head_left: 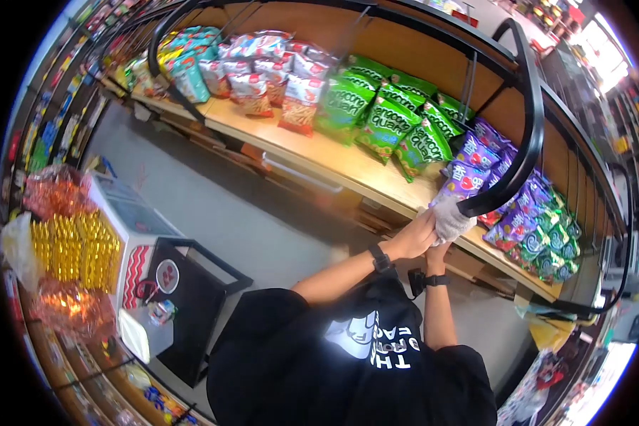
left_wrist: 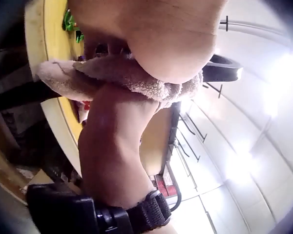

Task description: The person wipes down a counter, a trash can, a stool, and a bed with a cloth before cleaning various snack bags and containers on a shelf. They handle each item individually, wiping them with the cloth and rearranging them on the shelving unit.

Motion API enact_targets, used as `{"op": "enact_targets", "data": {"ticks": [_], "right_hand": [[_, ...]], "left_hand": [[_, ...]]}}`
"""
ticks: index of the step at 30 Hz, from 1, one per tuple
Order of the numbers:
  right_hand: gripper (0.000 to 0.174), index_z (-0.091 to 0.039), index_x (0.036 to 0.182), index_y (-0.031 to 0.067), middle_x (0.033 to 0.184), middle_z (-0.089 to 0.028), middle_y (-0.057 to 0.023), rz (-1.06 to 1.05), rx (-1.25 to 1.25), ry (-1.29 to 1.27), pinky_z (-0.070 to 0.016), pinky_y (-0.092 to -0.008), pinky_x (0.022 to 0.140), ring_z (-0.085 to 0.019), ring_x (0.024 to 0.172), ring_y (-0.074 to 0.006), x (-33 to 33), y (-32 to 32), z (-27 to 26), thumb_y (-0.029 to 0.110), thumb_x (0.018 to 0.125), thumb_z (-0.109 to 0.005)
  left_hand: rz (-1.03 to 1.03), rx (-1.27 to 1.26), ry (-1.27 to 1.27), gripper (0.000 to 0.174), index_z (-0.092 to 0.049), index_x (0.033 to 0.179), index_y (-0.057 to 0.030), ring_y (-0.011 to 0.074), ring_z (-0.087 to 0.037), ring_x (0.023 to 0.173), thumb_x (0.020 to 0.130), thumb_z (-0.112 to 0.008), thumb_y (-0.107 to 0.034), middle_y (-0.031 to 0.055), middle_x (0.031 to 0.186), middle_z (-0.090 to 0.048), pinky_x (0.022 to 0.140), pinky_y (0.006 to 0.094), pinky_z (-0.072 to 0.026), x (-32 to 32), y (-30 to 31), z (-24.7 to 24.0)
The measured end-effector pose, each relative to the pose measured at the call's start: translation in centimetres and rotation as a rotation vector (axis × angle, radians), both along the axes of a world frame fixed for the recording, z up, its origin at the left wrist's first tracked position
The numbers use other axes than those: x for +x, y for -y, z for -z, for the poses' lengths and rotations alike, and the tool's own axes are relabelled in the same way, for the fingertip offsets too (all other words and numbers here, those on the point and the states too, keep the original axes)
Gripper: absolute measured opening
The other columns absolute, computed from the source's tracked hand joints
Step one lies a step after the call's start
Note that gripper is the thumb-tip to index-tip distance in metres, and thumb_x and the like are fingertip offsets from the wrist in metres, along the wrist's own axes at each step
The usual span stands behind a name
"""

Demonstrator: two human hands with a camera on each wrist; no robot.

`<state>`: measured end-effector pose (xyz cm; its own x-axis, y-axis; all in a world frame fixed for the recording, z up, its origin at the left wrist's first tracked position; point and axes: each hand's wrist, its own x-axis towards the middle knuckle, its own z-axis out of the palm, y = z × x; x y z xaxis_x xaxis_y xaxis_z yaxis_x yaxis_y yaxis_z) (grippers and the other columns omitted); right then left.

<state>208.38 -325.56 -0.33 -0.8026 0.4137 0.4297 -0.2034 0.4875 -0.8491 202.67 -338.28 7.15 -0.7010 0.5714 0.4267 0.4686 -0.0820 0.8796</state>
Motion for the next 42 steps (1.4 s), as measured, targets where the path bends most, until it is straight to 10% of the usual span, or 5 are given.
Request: {"op": "enact_targets", "data": {"ticks": [16, 25, 30, 32, 42], "right_hand": [[0.062, -0.052, 0.135, 0.0021, 0.133, -0.058, -0.0153, -0.16, 0.048, -0.167, -0.0419, -0.0434, 0.105, -0.056, 0.121, -0.0288, -2.2, -4.3, -11.9, 0.021, 0.083, -0.08], [0.049, -0.057, 0.134, 0.0043, 0.134, -0.059, -0.014, -0.259, -0.094, -0.026, -0.0405, -0.0443, 0.107, -0.055, 0.124, -0.0293, -0.1, -2.3, -6.0, 0.02, 0.09, -0.072], [0.041, -0.063, 0.127, 0.007, 0.135, -0.056, -0.0166, -0.154, 0.625, -0.057, -0.0362, -0.0449, 0.111, -0.051, 0.128, -0.0334, 2.0, -0.8, -10.9, 0.021, 0.089, -0.07], [0.048, -0.059, 0.132, 0.0057, 0.135, -0.056, -0.0177, -0.106, 0.078, -0.046, -0.0367, -0.0452, 0.111, -0.052, 0.127, -0.0328, 3.4, 2.3, -12.7, 0.022, 0.089, -0.07], [0.07, -0.047, 0.141, -0.0013, 0.131, -0.06, -0.0132, -0.299, -0.209, -0.012, -0.0384, -0.0421, 0.11, -0.056, 0.124, -0.0264, 1.3, 11.2, -10.0, 0.016, 0.082, -0.081]], "left_hand": [[-0.239, 0.035, -0.201, 0.052, -0.046, 0.139, 0.0059, 0.0457, -0.046, 0.129, 0.094, -0.059, -0.017, 0.027, 0.141, -0.046, 0.111, 0.0482, -0.0356, 1.3, -1.1, -14.9], [-0.173, 0.024, 0.09, 0.054, -0.043, 0.144, 0.0023, 0.042, -0.039, 0.139, 0.095, -0.058, -0.014, 0.0247, 0.147, -0.043, 0.116, 0.045, -0.0315, 3.4, -0.7, -5.0], [-0.129, -0.049, 0.246, 0.06, -0.04, 0.146, 0.0003, 0.0379, -0.042, 0.14, 0.094, -0.062, -0.019, 0.0239, 0.148, -0.044, 0.115, 0.0421, -0.0345, 5.8, 1.0, -3.6], [-0.035, -0.063, 0.347, 0.061, -0.04, 0.146, -0.0004, 0.0364, -0.046, 0.137, 0.094, -0.064, -0.022, 0.0228, 0.145, -0.048, 0.113, 0.0412, -0.0376, 6.3, 2.6, -4.0], [-0.061, -0.122, 0.397, 0.055, -0.048, 0.138, 0.0009, 0.0384, -0.065, 0.113, 0.093, -0.067, -0.022, 0.0249, 0.124, -0.065, 0.094, 0.042, -0.0498, 3.2, 16.3, -5.5]]}}
